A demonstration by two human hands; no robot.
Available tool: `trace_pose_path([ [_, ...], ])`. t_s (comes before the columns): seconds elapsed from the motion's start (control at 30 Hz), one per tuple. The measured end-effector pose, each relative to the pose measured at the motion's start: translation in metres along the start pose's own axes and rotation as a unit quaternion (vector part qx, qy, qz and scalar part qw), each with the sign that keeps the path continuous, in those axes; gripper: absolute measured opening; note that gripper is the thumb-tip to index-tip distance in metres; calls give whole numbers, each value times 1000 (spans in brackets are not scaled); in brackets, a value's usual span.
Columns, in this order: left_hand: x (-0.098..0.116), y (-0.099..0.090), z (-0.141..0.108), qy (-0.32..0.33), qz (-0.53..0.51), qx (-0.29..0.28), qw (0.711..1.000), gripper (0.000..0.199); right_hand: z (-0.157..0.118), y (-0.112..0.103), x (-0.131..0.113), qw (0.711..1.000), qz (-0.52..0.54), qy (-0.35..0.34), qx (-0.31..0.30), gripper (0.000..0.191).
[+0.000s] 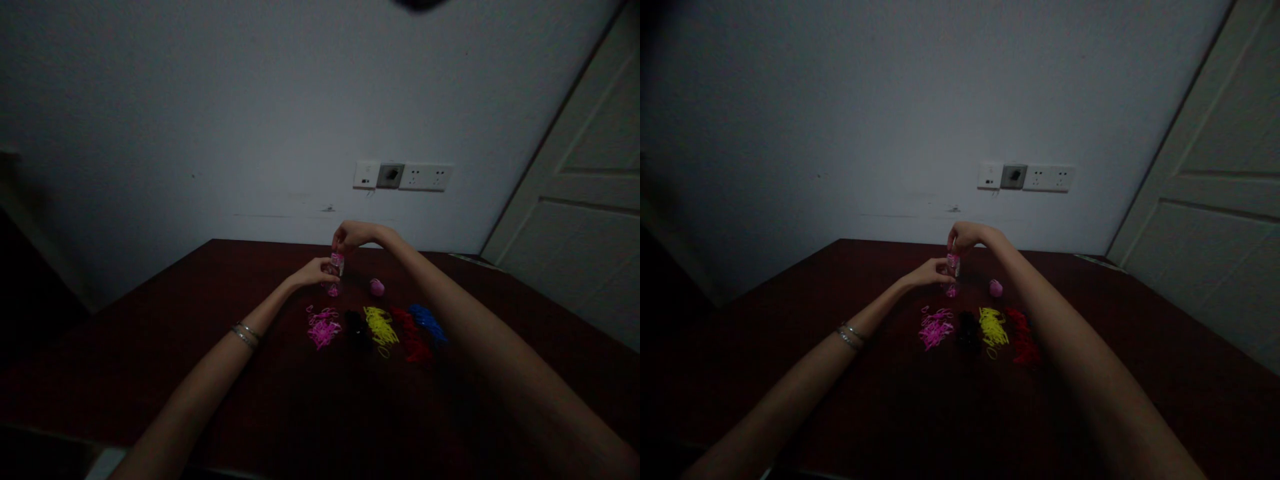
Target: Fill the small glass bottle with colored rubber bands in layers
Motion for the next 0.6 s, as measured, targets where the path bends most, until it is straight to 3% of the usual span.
trace_pose_path([
  [0.33, 4, 0, -1, 2, -15, 0, 1000, 36, -3, 0, 0, 999, -5, -1, 41, 22],
  [0.47, 6, 0, -2, -5, -37, 4, 999, 36, -13, -3, -1, 996, -3, -20, 87, 21],
  [0.6, 6, 1, -2, -9, -44, 6, 999, 37, -22, -2, 14, 991, -10, -26, 134, 24],
])
Point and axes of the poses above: each hand's wrist, its own z-axis towards the middle knuckle, its own y-axis out of the palm, x = y × z, the point moved 3 cm from there along z, towards the middle knuckle, and after that the axes turned 1 degree about -z, right-handed, at the moved point
